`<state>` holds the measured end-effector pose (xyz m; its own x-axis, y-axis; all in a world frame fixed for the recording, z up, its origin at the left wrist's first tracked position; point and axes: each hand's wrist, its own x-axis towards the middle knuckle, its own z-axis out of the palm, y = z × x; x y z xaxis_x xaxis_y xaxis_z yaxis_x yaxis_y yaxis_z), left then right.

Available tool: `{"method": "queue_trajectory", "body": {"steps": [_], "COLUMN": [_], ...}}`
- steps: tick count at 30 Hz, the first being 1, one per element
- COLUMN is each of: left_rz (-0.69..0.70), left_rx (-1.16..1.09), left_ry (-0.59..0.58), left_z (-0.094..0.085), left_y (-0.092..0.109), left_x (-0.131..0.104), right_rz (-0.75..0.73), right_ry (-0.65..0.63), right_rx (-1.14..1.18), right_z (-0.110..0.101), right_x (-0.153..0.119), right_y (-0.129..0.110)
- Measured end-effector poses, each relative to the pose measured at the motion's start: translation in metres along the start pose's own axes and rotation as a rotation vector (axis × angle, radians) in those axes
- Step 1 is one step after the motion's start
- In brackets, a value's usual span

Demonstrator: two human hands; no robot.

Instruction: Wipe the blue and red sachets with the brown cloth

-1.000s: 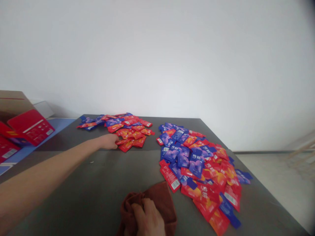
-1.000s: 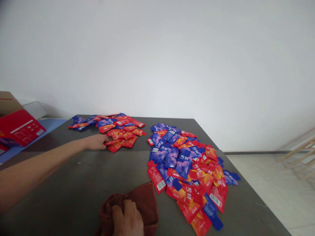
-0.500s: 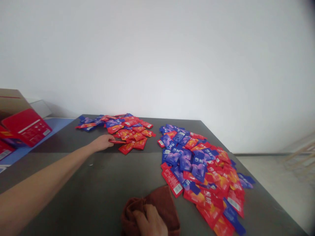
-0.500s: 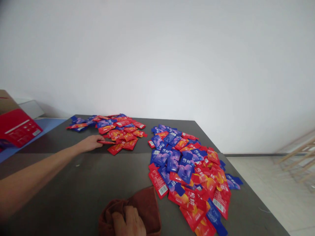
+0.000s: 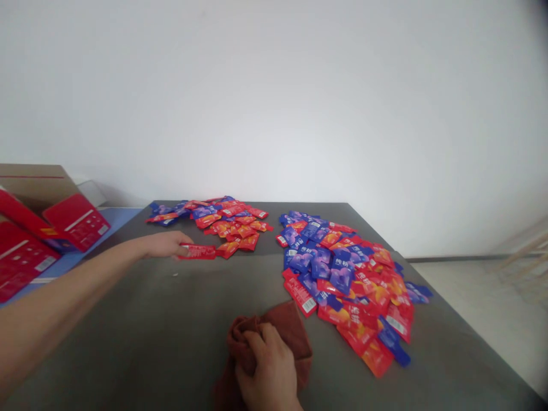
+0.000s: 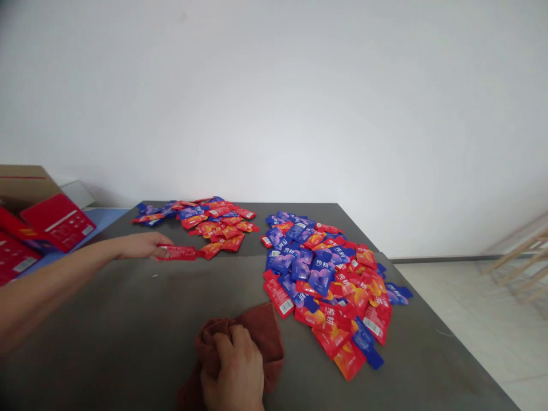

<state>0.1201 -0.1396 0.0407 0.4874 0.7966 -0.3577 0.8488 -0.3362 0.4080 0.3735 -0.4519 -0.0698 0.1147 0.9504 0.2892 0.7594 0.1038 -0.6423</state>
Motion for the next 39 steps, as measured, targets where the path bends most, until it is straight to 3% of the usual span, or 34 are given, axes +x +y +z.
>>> {"method": "queue_trajectory", "body": {"steps": [2, 5, 9, 11, 13, 16, 21, 26, 32, 39], "left_rz": [0.019, 0.039, 0.087, 0.123, 0.135, 0.106, 0.105, 0.085, 0.057, 0.054], "left_rx": [-0.185, -0.383, -0.523, -0.599, -0.678, -0.771, -0.873, -0.886, -0.981, -0.98], "left_ry": [-0.125, -0.218, -0.326, -0.36, -0.318, -0.236, -0.214, -0.184, -0.104, -0.084], "left_z": [0.009, 0.035, 0.099, 0.136, 0.169, 0.197, 0.203, 0.206, 0.217, 0.217], "left_y": [0.024, 0.06, 0.101, 0.113, 0.119, 0.119, 0.115, 0.116, 0.108, 0.114], "left_x": [-0.026, -0.065, -0.104, -0.115, -0.121, -0.125, -0.132, -0.133, -0.129, -0.133], "right_rz": [-0.008, -0.024, -0.097, -0.166, -0.202, -0.129, 0.042, 0.272, 0.272, 0.428], "right_ry": [-0.03, -0.005, 0.109, 0.097, 0.021, -0.078, -0.093, -0.105, -0.201, -0.12], "right_rx": [0.045, 0.086, 0.032, -0.052, -0.157, -0.272, -0.335, -0.408, -0.365, -0.293], "right_z": [-0.009, -0.021, -0.029, -0.027, -0.023, -0.014, -0.011, -0.032, -0.041, -0.037], "right_x": [0.001, -0.001, -0.013, -0.018, -0.017, -0.011, 0.004, 0.027, 0.033, 0.032], "right_y": [-0.002, -0.005, -0.018, -0.027, -0.033, -0.032, -0.016, 0.0, 0.002, 0.001]}}
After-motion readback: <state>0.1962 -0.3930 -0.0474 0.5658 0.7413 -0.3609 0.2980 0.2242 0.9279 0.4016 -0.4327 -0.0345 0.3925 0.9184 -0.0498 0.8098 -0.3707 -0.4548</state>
